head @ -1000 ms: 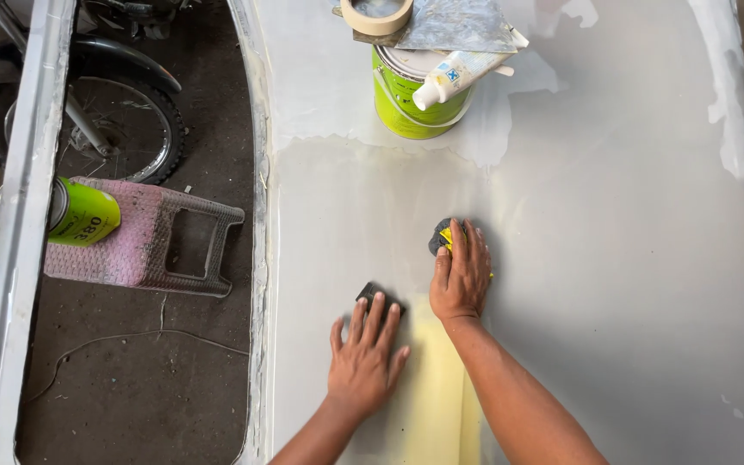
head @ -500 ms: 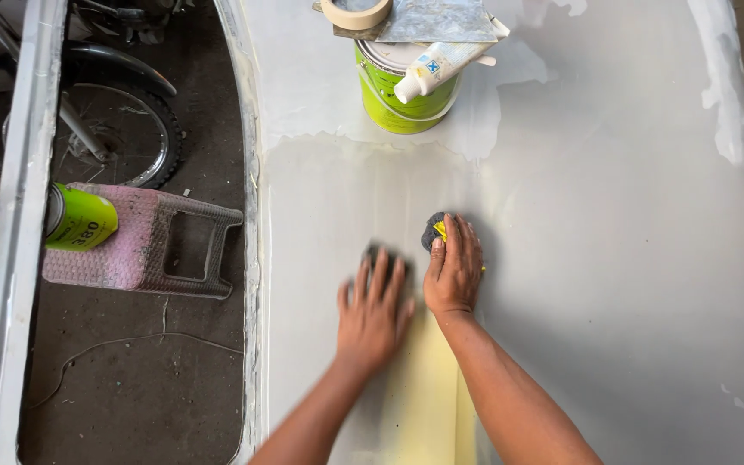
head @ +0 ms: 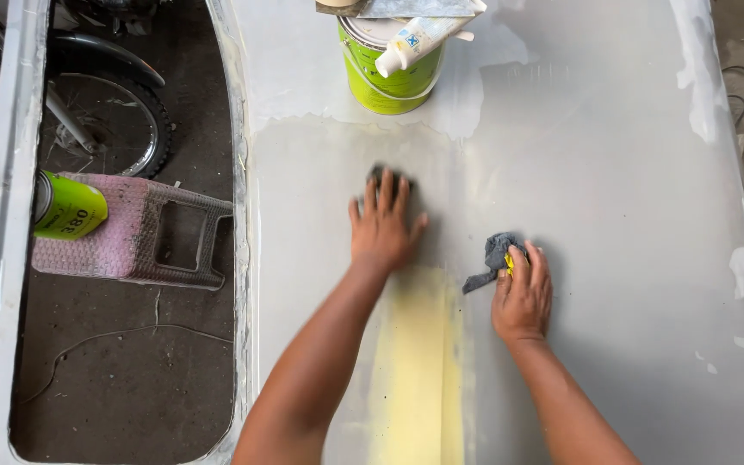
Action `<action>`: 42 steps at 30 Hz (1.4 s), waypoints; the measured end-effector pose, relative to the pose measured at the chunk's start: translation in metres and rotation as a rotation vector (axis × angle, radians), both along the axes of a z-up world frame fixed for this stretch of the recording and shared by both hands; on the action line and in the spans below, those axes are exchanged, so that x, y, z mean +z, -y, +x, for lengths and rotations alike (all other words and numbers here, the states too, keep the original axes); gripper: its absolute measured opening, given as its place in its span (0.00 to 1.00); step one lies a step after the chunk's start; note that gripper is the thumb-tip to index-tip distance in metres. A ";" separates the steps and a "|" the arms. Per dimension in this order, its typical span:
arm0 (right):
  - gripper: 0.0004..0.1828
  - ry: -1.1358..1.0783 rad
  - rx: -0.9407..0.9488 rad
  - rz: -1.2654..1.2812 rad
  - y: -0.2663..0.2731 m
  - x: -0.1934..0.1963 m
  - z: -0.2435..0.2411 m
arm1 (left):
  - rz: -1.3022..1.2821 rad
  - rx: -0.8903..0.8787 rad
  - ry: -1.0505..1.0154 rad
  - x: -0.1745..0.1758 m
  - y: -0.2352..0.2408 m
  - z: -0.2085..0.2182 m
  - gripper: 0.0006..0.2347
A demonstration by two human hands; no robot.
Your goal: The recorder is wet-sanding a primer or body filler on a car body part using sanding blocks.
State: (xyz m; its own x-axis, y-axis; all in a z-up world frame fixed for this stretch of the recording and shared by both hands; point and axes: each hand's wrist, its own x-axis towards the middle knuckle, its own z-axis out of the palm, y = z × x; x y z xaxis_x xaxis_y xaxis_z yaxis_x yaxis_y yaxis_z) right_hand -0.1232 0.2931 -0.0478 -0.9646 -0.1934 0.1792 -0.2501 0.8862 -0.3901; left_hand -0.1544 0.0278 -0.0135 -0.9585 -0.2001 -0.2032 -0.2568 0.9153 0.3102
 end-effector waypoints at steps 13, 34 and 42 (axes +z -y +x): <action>0.39 -0.012 0.052 0.035 0.006 0.002 -0.003 | 0.024 -0.031 -0.068 -0.011 -0.021 -0.034 0.35; 0.37 -0.011 0.030 0.106 0.005 -0.004 -0.002 | -0.033 -0.027 0.018 -0.006 -0.046 -0.052 0.36; 0.36 -0.022 0.039 0.094 0.005 -0.004 -0.004 | 0.095 -0.214 0.053 0.014 -0.080 0.138 0.39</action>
State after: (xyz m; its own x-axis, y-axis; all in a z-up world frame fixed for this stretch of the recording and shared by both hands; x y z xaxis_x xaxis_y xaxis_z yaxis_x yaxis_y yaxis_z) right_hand -0.1267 0.2880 -0.0516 -0.9519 -0.2479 0.1798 -0.2930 0.9080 -0.2993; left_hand -0.0163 0.1082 0.0010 -0.9644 0.0290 -0.2628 -0.0783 0.9182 0.3884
